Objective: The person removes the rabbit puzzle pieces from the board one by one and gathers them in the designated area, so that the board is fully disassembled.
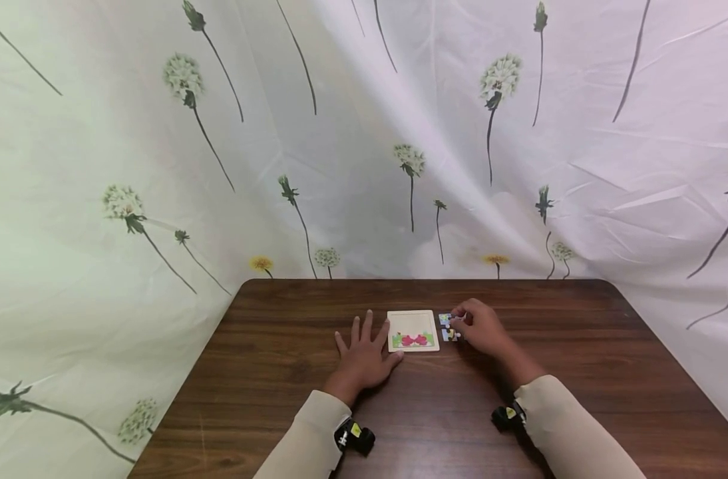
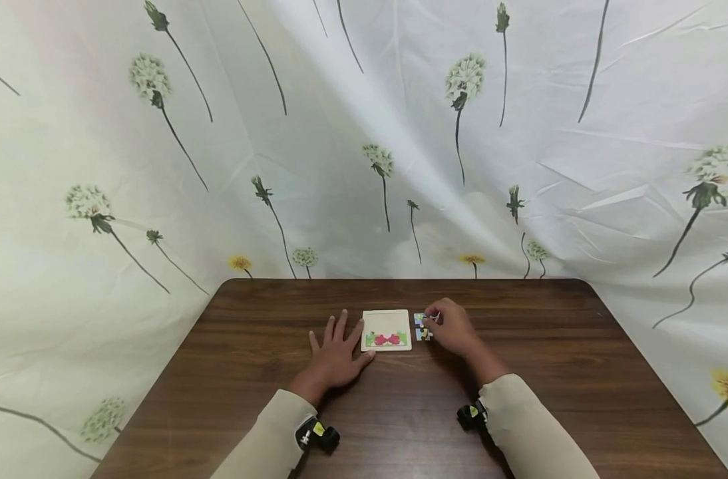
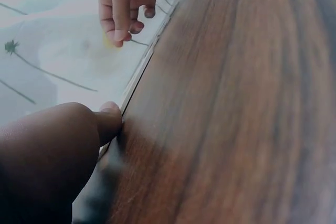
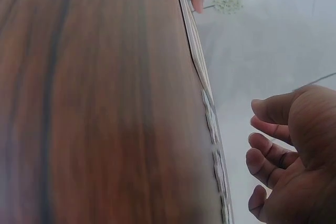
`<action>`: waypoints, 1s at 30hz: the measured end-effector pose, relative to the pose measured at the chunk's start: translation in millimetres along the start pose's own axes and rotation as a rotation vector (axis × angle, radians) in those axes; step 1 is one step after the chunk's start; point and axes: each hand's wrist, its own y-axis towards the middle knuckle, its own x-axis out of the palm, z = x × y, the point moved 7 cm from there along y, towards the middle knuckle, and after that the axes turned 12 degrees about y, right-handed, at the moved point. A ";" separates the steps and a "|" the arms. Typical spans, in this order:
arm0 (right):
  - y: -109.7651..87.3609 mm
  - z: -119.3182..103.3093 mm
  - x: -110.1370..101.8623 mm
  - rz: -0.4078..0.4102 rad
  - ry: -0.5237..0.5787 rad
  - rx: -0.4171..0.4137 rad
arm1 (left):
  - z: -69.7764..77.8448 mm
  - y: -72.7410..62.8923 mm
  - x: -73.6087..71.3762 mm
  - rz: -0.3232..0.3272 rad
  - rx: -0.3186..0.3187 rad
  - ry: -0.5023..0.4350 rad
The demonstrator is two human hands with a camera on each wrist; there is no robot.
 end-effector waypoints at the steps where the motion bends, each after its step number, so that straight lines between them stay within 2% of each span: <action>1: 0.9 -1.4 2.5 -0.005 -0.001 -0.003 | 0.0 -0.2 0.2 -0.004 0.003 -0.007; 7: 5.3 -12.7 17.3 -0.030 0.033 -0.033 | 0.9 -0.6 0.5 -0.021 0.012 -0.003; 20: 16.7 -26.1 50.0 -0.080 0.048 -0.024 | 0.3 2.2 6.3 -0.090 -0.007 0.062; 25: 19.6 -30.6 61.6 -0.124 0.066 -0.022 | 0.1 2.5 7.6 -0.092 -0.003 0.069; 30: 21.3 -32.6 72.2 -0.180 0.059 0.020 | 0.2 3.6 7.5 -0.090 -0.002 0.069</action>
